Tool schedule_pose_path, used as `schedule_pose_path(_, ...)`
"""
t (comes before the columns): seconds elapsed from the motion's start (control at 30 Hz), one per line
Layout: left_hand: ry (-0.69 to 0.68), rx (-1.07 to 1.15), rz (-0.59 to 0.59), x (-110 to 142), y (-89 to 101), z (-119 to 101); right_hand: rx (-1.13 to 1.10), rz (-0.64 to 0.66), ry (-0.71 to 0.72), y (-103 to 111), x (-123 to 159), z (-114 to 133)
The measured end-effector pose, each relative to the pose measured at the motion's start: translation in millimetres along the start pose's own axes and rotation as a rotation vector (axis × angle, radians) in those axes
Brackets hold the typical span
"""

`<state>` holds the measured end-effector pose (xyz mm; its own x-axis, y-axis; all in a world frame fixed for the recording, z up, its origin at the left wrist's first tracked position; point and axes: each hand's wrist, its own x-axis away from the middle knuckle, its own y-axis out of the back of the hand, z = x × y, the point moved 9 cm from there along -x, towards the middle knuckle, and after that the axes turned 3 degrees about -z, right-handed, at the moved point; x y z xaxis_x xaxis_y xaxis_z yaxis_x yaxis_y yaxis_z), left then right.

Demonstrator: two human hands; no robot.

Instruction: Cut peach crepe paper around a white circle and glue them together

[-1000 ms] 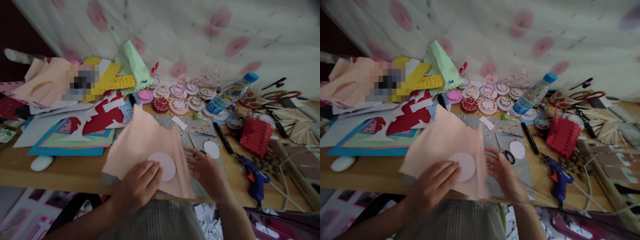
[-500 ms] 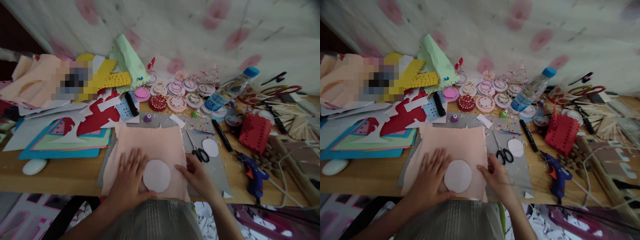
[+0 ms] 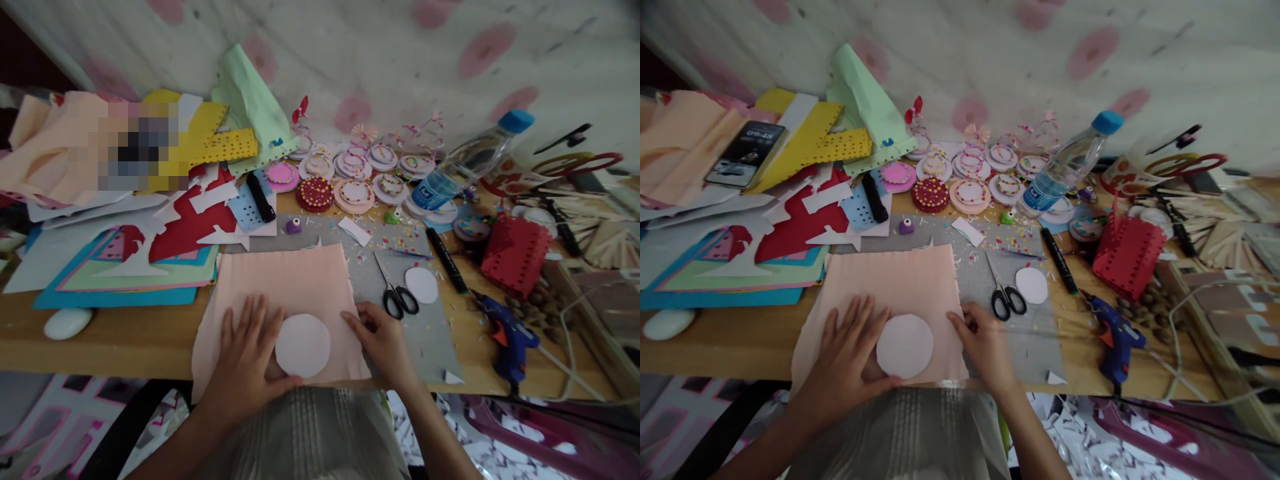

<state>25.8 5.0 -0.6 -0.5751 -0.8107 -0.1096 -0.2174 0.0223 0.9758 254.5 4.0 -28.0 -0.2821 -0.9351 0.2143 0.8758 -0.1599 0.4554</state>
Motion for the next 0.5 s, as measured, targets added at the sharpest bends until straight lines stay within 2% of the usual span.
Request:
schedule_pose_path(0.1,-0.003,0.0,-0.026,-10.9,8.6,-8.6,0.007,-0.01,0.013,-0.4,-0.2,0.9)
schedule_pose_path(0.27,-0.042,-0.006,0.044,-34.5,7.0,-30.0,0.005,-0.022,0.049,1.9,-3.7,5.8)
schedule_pose_path(0.33,-0.041,-0.001,0.062,-39.3,3.8,-31.3,0.007,-0.078,0.065,13.4,1.0,11.3)
schedule_pose_path(0.43,-0.068,0.04,0.069,-40.9,0.4,-31.0,-0.041,-0.157,0.141,35.1,25.0,24.4)
schedule_pose_path(0.47,-0.099,0.067,0.074,-40.7,-0.6,-32.9,-0.155,-0.036,0.213,29.2,36.5,32.2)
schedule_pose_path(0.5,-0.135,0.097,0.082,-40.5,-1.8,-35.7,-0.297,0.184,0.285,14.7,51.8,41.6)
